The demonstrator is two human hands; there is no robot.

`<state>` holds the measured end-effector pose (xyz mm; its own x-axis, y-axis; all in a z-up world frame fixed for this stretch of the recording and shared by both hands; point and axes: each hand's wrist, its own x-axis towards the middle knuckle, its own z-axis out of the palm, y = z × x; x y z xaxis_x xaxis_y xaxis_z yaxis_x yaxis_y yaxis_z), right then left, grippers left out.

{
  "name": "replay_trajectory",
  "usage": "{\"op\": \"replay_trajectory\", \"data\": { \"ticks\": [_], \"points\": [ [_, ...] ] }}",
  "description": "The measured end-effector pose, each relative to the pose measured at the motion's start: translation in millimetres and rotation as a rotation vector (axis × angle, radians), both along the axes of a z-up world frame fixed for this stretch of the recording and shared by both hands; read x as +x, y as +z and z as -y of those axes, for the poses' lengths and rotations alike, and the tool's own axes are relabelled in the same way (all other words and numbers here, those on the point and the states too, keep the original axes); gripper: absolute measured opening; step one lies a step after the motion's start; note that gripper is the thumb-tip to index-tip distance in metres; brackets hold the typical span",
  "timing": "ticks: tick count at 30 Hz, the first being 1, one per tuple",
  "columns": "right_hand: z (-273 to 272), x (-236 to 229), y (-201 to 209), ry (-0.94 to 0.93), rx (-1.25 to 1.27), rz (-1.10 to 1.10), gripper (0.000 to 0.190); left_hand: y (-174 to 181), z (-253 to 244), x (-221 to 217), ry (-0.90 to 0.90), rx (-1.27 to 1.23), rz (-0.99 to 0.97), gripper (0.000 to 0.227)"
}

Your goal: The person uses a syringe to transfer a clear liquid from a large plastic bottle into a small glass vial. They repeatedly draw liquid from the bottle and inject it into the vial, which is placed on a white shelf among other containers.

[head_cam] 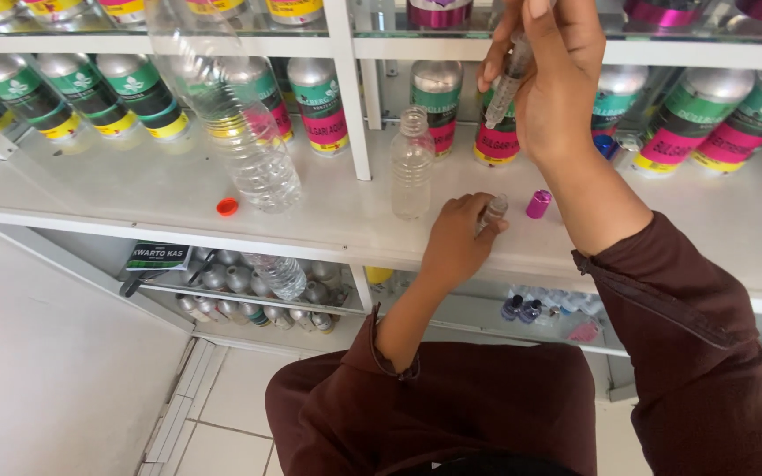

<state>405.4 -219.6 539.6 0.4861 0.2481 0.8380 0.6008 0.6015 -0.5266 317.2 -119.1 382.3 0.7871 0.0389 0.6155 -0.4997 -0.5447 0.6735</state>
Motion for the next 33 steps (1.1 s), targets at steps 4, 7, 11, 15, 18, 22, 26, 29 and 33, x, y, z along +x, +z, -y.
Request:
{"op": "replay_trajectory", "data": {
  "ticks": [4, 7, 11, 15, 18, 22, 26, 29, 33],
  "points": [
    [8.5, -6.4, -1.8, -0.032, -0.035, -0.009, 0.022, -5.8, -4.1, 3.5, -0.007, 0.028, 0.029, 0.028],
    [14.6, -14.7, -2.7, -0.091, -0.098, -0.005, 0.022, -9.8, -6.0, 4.9, 0.01, -0.003, 0.065, 0.03],
    [30.6, -24.8, -10.6, -0.157, -0.112, -0.025, 0.017, -13.7, -7.4, 7.2, 0.022, -0.109, 0.052, 0.036],
    [46.4, -41.8, -17.6, -0.219, 0.021, -0.168, 0.013, -14.2, -10.9, 9.8, -0.025, -0.167, 0.043, 0.037],
    [54.0, -54.5, -25.6, -0.229, 0.144, -0.267, 0.026, -10.5, -12.1, 7.6, -0.056, -0.171, -0.002, 0.037],
    [69.4, -30.1, -60.7, -0.154, 0.246, -0.394, 0.015, -7.5, -12.1, 4.5, -0.069, -0.161, 0.015, 0.036],
    [59.9, -25.3, -68.7, 0.005, 0.311, -0.471, 0.031, -7.1, -12.7, 3.2, -0.088, -0.149, -0.027, 0.038],
    [49.9, -29.0, -65.8, 0.031, 0.323, -0.473, 0.046, -4.9, -12.5, -0.8, -0.113, -0.162, -0.038, 0.038],
    [43.8, -22.3, -66.9, -0.006, 0.289, -0.417, 0.051, -2.2, -12.7, -2.1, -0.116, -0.151, -0.022, 0.038]
  ]
}}
